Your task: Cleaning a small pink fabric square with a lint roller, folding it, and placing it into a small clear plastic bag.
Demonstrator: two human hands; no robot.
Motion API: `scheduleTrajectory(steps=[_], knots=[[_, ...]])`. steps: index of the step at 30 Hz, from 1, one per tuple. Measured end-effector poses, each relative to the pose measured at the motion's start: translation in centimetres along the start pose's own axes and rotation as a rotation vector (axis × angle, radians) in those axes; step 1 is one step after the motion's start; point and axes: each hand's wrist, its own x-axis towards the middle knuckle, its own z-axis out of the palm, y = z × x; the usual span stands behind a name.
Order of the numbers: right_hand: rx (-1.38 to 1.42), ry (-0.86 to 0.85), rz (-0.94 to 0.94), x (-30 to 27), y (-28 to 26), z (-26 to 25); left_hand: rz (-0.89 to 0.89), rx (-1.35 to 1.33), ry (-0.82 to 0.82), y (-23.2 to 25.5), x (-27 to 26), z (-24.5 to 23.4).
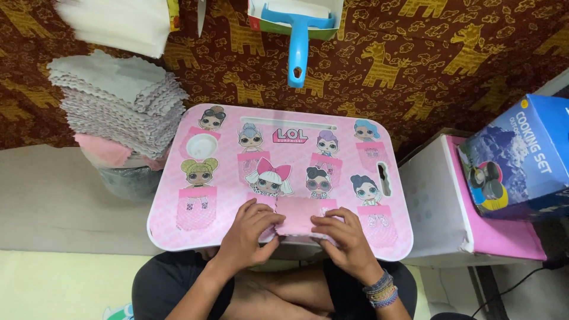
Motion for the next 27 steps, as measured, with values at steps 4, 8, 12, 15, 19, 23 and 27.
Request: scheduleTrajectory(steps=[4, 8, 12, 15, 19, 23, 27], knots=[[0.079, 0.071, 0.153, 0.3, 0.6, 1.3, -0.032, 0.008, 0.017, 0.6, 0.5, 0.2], [0.077, 0.193, 0.351, 1.3, 0.5, 2.3, -0.265, -0.03, 0.045, 0.2, 0.7, 1.0], [0.033, 0.257, 0.431, 2.3, -0.2, 2.5, -0.43, -0.043, 0.051, -0.2, 1.0, 1.8], [0.038, 0.267, 0.477, 2.4, -0.1, 2.6, -0.494, -0.049, 0.044, 0.3, 1.5, 1.6], [0.032, 0.282, 0.48, 2.6, -0.1, 2.9, -0.519, -0.045, 0.037, 1.0, 2.0, 1.4], [-0.003, 0.293, 0.503, 2.7, -0.2, 3.1, -0.483, 0.001, 0.067, 0.9, 1.9, 1.7], [-0.039, 0.303, 0.532, 2.8, -0.5, 3.2, -0.399, 0.059, 0.095, 0.4, 1.5, 2.2]])
